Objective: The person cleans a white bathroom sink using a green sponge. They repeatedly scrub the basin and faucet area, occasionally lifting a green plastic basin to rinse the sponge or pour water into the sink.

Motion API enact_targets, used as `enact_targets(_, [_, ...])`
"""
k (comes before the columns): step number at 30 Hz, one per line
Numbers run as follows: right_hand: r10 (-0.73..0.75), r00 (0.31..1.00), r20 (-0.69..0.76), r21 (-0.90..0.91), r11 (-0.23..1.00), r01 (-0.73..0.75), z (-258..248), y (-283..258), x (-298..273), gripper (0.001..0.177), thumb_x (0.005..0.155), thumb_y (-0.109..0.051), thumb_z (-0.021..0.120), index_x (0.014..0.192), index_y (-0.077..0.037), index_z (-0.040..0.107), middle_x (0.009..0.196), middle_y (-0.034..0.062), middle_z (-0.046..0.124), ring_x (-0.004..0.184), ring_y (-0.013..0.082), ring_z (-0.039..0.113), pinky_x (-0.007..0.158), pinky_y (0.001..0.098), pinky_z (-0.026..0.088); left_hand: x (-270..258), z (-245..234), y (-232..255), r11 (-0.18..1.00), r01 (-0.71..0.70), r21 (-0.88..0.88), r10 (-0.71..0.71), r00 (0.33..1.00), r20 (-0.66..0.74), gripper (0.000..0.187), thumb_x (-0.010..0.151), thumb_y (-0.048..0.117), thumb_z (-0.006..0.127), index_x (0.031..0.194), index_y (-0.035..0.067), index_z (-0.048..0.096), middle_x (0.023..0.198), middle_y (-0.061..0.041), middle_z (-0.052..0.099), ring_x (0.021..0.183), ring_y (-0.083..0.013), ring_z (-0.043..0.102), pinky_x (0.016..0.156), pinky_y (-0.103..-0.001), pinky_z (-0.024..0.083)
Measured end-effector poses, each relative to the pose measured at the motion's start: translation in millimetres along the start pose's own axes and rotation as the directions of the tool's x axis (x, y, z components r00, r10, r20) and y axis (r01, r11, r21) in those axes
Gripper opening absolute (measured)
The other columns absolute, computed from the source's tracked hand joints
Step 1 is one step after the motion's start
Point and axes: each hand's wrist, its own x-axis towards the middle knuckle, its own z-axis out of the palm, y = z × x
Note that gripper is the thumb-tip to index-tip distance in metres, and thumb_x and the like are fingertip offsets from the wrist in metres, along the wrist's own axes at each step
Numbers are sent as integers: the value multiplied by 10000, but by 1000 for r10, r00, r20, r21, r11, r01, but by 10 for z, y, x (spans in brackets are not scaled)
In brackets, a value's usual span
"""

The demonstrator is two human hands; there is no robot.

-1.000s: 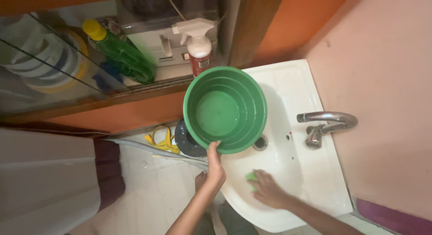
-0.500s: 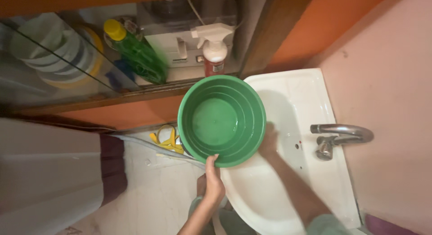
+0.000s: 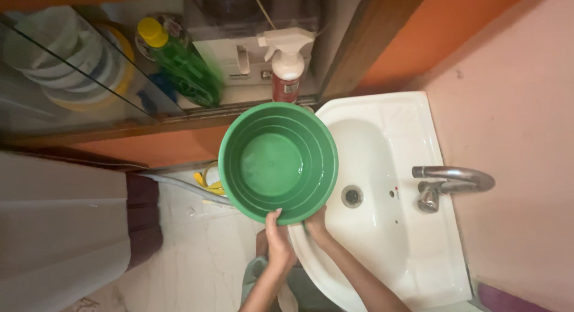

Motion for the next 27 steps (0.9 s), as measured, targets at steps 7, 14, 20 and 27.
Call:
enact_targets(7, [-21,870,492,-716,558,418,-1312,-194,-1289,456,913,-250,615,1335,-83,568,1375,196,520,1313,362,481,1138,477,391,1,127,-22,971,169,-170,-189,976,-108,437,903,346,602,1198,23,601,1200,-75,645,1133,-242,581,1019,-394,410])
enact_targets(14, [-243,936,254,-849,408,336,-1176,-71,-1177,501,865,-295,647,1300,-68,545,1346,240,536,1284,421,479,1019,560,367,38,57,-8,997,-11,-78,-1,988,-154,354,911,280,619,1167,35,601,1200,-43,638,1147,-197,572,1042,-373,401])
enact_targets(20, [-489,871,51,-377,798,470,-125,-506,-1197,485,908,-210,635,1302,45,512,1284,241,567,1201,418,533,1039,481,410,40,-95,-11,994,-80,-72,67,984,-168,302,940,298,597,1119,55,604,1136,-47,624,1115,-202,565,1008,-376,402])
enact_targets(27, [119,922,368,-923,170,346,-1922,-518,-1581,435,897,-316,601,1309,-174,618,1302,63,582,1271,278,493,1006,533,407,-26,-13,215,990,-142,-10,139,976,-169,291,956,281,552,1125,45,580,1168,-55,632,1144,-205,565,1037,-398,415])
